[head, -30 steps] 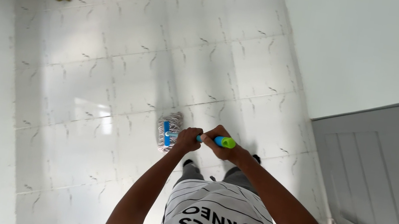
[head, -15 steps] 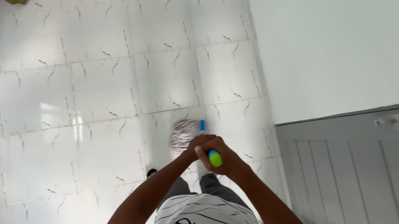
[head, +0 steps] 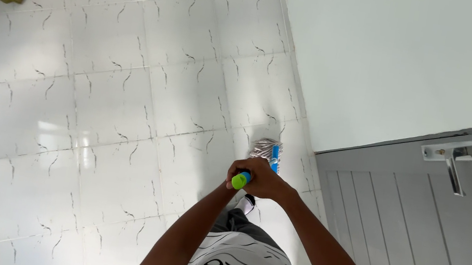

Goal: The recorder uses a traditional mop to clean a white tiled floor in a residential room.

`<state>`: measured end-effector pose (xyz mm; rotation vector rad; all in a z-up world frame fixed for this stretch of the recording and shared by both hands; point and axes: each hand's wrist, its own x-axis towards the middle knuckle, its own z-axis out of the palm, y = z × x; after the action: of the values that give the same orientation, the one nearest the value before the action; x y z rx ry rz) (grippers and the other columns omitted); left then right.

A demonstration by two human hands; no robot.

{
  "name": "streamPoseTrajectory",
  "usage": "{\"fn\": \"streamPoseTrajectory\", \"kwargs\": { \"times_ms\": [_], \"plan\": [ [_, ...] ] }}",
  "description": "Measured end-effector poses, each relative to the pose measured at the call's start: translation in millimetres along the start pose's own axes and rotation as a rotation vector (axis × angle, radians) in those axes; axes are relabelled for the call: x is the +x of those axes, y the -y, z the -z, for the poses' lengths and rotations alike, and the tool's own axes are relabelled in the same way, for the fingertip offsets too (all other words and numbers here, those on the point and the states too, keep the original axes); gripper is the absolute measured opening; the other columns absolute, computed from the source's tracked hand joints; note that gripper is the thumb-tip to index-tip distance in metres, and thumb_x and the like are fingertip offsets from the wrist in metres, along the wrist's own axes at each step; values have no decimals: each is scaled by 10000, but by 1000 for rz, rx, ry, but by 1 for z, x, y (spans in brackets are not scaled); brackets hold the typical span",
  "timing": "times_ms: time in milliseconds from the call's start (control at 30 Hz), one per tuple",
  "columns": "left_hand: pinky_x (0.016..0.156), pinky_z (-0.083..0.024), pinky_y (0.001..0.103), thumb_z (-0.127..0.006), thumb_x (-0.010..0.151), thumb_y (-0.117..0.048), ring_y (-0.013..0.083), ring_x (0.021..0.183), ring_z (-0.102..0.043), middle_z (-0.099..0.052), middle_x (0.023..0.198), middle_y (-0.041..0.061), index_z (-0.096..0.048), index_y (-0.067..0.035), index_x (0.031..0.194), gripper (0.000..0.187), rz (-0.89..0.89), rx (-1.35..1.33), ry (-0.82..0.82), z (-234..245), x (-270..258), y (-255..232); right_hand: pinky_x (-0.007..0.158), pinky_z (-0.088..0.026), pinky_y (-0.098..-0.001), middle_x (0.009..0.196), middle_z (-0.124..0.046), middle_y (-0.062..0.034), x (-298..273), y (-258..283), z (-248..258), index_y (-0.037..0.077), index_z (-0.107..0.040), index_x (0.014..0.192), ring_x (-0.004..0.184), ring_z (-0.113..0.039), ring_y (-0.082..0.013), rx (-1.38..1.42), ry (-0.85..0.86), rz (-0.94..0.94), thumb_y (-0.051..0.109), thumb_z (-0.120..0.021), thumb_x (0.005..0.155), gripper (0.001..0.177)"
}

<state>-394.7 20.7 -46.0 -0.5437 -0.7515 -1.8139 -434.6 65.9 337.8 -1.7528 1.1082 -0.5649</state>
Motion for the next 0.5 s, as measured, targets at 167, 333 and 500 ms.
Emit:
{"fn": "streamPoseTrajectory", "kwargs": {
  "times_ms": [167, 333, 500],
  "plan": [
    [1050, -463, 350, -868, 658, -560, 180, 1192, -596, -675, 1237, 65, -687, -109, 1239, 757, 163, 336, -75, -39, 5, -63, 865, -596, -347, 921, -796, -18, 21, -17, -39, 102, -743, 942, 899, -769, -182, -62, 6, 151, -70, -731, 739, 267],
    [896, -494, 355, -789, 802, -481, 208, 1006, -628, -688, 1079, 88, -679, -73, 1142, 543, 348, 775, -199, -77, 11, -150, 895, -519, -411, 915, -779, -58, 50, -10, -85, 91, -772, 928, 905, -718, -220, -215, -3, 228, 18, -821, 722, 224],
    [743, -526, 358, -715, 946, -399, 235, 821, -662, -703, 922, 110, -672, -37, 1046, 378, 559, 1192, -354, -93, -15, -224, 820, -529, -343, 868, -765, -20, 76, 4, -133, 110, -768, 893, 857, -712, -155, 5, 118, 262, 251, -832, 884, 155]
  ]
}}
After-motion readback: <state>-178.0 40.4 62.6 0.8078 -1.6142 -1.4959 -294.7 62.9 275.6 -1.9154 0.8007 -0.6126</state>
